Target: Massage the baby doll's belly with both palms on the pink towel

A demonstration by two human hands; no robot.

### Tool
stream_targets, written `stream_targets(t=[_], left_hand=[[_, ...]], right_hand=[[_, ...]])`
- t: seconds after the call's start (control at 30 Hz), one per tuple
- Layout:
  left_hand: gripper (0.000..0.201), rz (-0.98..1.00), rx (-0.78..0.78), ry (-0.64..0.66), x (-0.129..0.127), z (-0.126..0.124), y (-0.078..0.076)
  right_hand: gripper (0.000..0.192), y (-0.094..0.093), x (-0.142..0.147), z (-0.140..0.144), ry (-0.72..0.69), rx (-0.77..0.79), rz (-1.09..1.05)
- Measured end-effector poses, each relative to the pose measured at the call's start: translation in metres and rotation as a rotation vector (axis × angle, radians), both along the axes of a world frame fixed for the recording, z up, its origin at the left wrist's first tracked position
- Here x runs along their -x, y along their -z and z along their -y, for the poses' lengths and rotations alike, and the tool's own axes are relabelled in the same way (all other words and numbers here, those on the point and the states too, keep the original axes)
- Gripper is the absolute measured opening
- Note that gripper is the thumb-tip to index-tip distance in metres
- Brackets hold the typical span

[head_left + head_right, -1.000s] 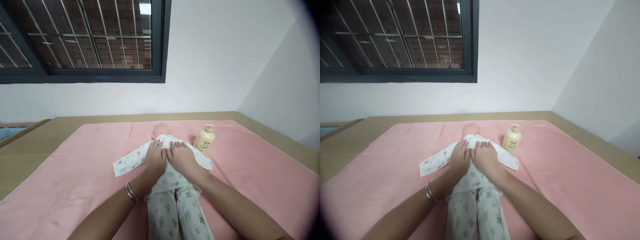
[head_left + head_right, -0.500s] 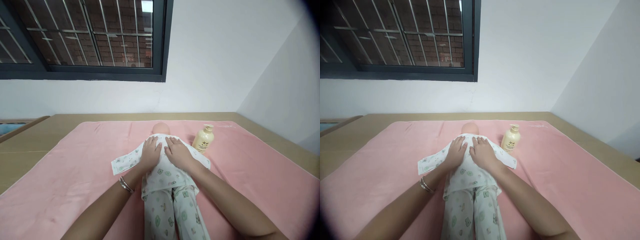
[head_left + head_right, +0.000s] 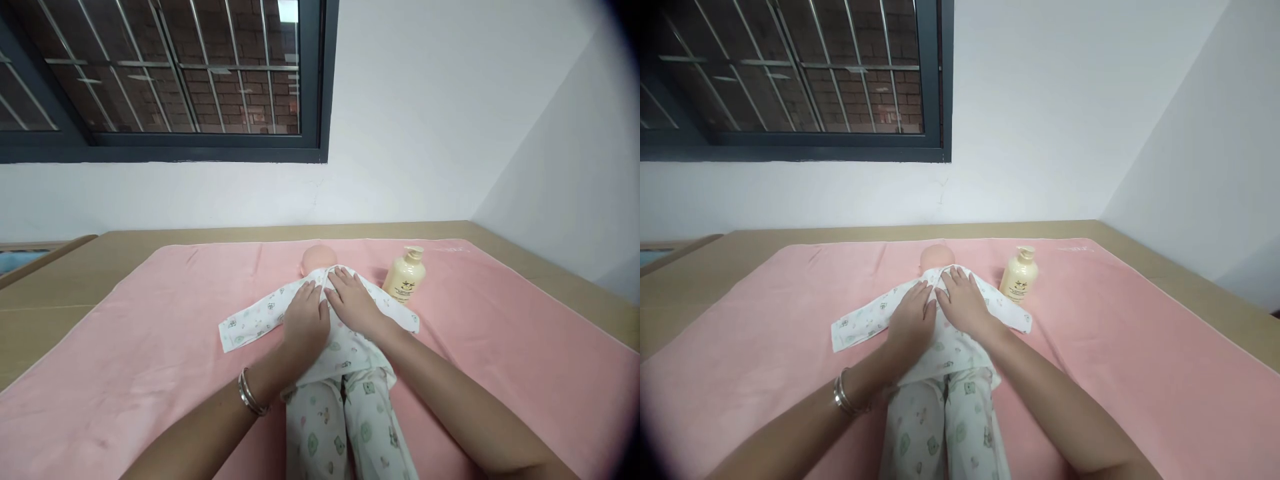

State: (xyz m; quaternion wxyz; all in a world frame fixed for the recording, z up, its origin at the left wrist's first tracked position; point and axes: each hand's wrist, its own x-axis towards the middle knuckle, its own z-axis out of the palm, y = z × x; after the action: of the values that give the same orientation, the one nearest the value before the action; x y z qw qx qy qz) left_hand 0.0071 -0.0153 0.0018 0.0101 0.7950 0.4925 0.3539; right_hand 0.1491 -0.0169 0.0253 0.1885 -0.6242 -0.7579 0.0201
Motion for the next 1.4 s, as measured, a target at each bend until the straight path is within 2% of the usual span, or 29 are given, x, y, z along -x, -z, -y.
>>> stream_targets(t=[0.1, 0.23, 0.37, 0.57, 0.67, 0.77, 0.87, 1.0, 1.1, 1.2, 1.27, 1.4], left_hand=[[0.04, 0.035, 0.07, -0.009, 0.003, -0.012, 0.002], [0.044, 0.07, 0.107, -0.002, 0.007, -0.028, 0.011], [0.044, 0.088, 0.099, -0.003, 0.006, -0.028, 0.017], [0.044, 0.074, 0.114, -0.021, 0.005, -0.026, 0.015], [0.045, 0.015, 0.065, -0.024, 0.005, -0.021, 0.013], [0.043, -0.07, -0.056, -0.019, 0.003, -0.011, 0.01], [0.04, -0.109, -0.115, -0.012, 0.002, -0.003, 0.008], [0.042, -0.06, -0.02, 0.026, 0.008, -0.014, 0.005], [0.043, 0.023, 0.113, 0.056, 0.016, -0.031, 0.004], [0.043, 0.051, 0.188, 0.031, 0.02, -0.041, 0.005], [0.044, 0.029, 0.161, 0.009, 0.017, -0.037, 0.006], [0.043, -0.041, 0.036, 0.01, 0.006, -0.015, 0.009]], right_hand=[[0.048, 0.009, 0.002, -0.004, 0.018, -0.029, -0.01], [0.049, 0.01, 0.005, -0.001, 0.013, -0.076, 0.03], [0.048, 0.009, 0.005, 0.0, 0.024, -0.095, 0.035], [0.049, 0.009, 0.005, -0.001, 0.018, -0.079, 0.0], [0.052, 0.01, -0.001, -0.004, -0.027, -0.029, -0.019], [0.053, 0.011, -0.006, -0.008, -0.08, 0.023, -0.027], [0.052, 0.009, -0.004, -0.006, -0.067, 0.017, 0.001], [0.05, -0.002, 0.01, 0.012, 0.007, -0.006, 0.115], [0.049, -0.011, 0.02, 0.03, -0.03, -0.013, 0.196], [0.047, -0.015, 0.022, 0.036, -0.062, -0.017, 0.211], [0.047, -0.014, 0.018, 0.03, -0.06, -0.014, 0.174], [0.053, -0.005, 0.002, 0.008, -0.087, 0.032, 0.069]])
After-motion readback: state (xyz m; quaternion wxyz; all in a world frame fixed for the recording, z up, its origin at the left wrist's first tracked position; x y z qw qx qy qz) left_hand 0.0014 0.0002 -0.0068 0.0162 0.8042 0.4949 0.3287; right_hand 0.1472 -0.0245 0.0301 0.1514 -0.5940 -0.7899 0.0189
